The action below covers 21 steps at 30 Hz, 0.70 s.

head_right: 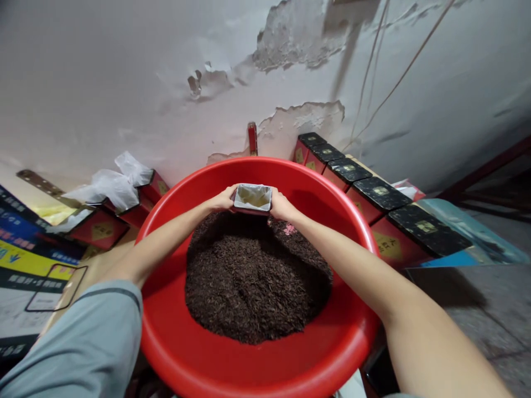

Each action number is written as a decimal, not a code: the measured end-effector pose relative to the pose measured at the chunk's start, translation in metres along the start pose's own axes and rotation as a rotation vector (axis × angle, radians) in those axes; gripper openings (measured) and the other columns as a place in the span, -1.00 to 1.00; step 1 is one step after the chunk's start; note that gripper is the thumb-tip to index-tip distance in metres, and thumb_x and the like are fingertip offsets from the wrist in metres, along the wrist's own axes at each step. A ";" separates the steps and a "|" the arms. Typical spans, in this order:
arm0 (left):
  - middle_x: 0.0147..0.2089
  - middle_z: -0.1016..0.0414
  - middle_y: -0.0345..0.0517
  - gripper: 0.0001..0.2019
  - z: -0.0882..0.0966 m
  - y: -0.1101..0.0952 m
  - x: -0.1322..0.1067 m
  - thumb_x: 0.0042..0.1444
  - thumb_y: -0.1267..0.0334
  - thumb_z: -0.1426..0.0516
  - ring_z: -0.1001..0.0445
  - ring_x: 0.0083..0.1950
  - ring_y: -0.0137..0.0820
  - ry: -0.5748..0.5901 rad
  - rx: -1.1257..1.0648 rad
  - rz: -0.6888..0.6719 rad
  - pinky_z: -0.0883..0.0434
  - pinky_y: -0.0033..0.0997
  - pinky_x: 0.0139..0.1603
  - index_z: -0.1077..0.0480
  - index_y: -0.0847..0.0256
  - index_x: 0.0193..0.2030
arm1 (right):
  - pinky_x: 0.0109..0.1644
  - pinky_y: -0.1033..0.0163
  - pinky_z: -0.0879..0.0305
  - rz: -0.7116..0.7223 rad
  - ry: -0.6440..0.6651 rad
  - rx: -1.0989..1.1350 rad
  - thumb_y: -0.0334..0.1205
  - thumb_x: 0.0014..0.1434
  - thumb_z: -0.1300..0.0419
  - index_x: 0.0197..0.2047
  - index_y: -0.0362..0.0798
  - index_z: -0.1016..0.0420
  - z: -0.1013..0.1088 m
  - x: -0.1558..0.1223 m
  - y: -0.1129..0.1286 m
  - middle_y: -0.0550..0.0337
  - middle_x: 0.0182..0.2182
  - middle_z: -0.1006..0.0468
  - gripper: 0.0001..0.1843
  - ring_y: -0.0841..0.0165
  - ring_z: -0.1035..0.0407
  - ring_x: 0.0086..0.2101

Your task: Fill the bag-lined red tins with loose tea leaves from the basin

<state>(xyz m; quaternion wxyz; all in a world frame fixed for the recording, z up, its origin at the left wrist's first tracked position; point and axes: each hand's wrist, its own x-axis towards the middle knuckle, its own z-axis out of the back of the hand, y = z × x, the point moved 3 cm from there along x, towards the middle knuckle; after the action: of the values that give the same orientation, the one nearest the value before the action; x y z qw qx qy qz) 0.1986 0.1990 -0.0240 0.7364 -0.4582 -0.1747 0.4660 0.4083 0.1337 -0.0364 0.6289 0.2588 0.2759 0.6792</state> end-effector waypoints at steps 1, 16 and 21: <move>0.35 -0.44 0.19 -0.01 -0.001 0.000 0.001 -0.20 0.56 -0.29 -0.56 0.16 -0.07 -0.011 -0.010 -0.001 -0.66 -0.32 -0.19 -0.19 0.22 0.47 | -0.33 0.31 -0.53 -0.022 0.006 0.019 -0.37 0.03 -0.37 0.41 -0.18 -0.16 -0.003 0.000 -0.002 -0.29 0.23 -0.48 -0.10 0.08 -0.56 -0.02; -0.10 -0.69 -0.12 -0.35 -0.013 0.037 0.026 0.13 0.42 -0.23 -0.53 -0.37 -0.50 -0.155 -0.149 0.377 -0.57 -0.46 -0.28 -0.36 -0.02 0.38 | -0.13 0.25 -0.64 -0.320 0.031 0.743 -0.65 0.05 -0.16 0.30 0.07 -0.42 -0.032 0.009 -0.049 0.19 -0.15 -0.63 -0.22 0.43 -0.55 -0.26; -0.26 -0.67 -0.17 -0.43 -0.019 0.049 0.036 0.18 0.34 -0.24 -0.56 -0.34 -0.46 -0.147 -0.103 0.436 -0.57 -0.44 -0.25 -0.39 -0.04 0.34 | -0.31 0.23 -0.61 -0.430 0.069 0.677 -0.57 0.08 -0.28 0.00 -0.09 -0.59 -0.048 0.004 -0.059 0.23 -0.46 -0.55 -0.58 0.40 -0.47 -0.46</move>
<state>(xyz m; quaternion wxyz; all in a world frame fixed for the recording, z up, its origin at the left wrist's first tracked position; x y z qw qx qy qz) 0.2040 0.2267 -0.0808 0.5792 -0.4869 -0.1483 0.6367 0.4170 0.1388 -0.1121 0.6263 0.3649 0.5528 0.4111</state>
